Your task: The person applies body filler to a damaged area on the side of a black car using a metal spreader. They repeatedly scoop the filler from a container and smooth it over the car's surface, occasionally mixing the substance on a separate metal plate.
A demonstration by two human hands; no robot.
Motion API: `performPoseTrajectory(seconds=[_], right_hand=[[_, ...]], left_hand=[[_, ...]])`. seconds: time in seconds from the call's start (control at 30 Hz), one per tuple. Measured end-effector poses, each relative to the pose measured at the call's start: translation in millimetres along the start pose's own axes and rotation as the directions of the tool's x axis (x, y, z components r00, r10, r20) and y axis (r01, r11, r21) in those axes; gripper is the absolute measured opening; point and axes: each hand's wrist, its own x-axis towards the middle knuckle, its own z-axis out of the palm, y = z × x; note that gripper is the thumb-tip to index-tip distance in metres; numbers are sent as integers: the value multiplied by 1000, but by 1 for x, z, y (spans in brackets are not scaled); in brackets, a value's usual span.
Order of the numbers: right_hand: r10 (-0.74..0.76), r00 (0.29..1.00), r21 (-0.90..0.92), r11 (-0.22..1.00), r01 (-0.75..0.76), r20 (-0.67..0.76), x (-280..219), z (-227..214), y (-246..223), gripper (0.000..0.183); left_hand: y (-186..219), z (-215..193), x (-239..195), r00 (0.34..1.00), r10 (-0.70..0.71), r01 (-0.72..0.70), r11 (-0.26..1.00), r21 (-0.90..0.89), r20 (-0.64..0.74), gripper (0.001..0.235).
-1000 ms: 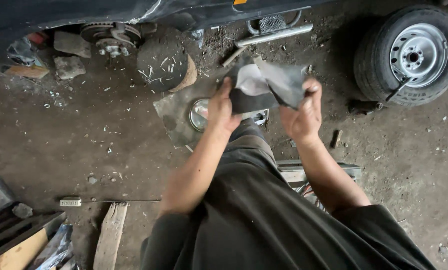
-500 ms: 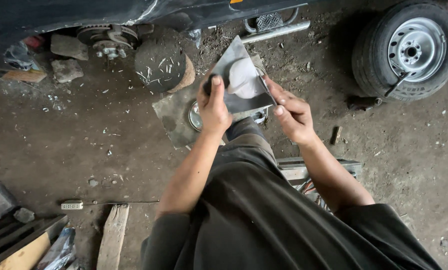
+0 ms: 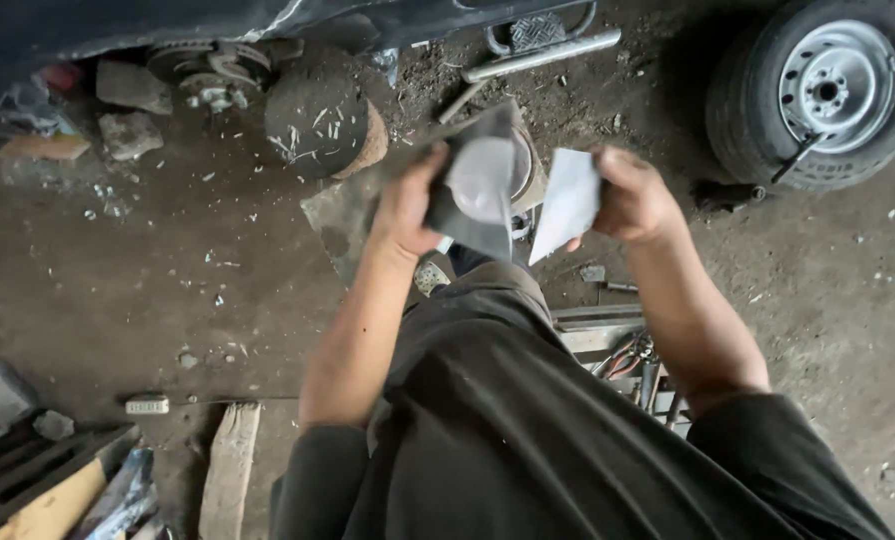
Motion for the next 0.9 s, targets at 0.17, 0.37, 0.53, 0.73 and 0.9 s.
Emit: performPoseTrajectory(seconds=[0.17,0.37,0.53,0.73,0.9], right_hand=[[254,957,-57,963,-264,-140,18,-31,20,49],[242,921,-96,954,-283,-305,45,-17,31,63],[24,954,152,988,23,-298,82,22,43,69],[20,981,162,987,12,-195,128,37,93,64],[158,788,-552,633,-543,-595,191,-11,172,63]], left_hand=[[-8,-1,-6,992,-122,124,991,59,-43,33],[26,-3,-35,990,26,-19,999,49,-137,25],[13,-19,-43,966,179,-122,952,282,-188,30],[-41,-90,-27,955,219,-152,940,304,-198,35],[-15,-139,-64,680,436,-264,896,357,-590,40]])
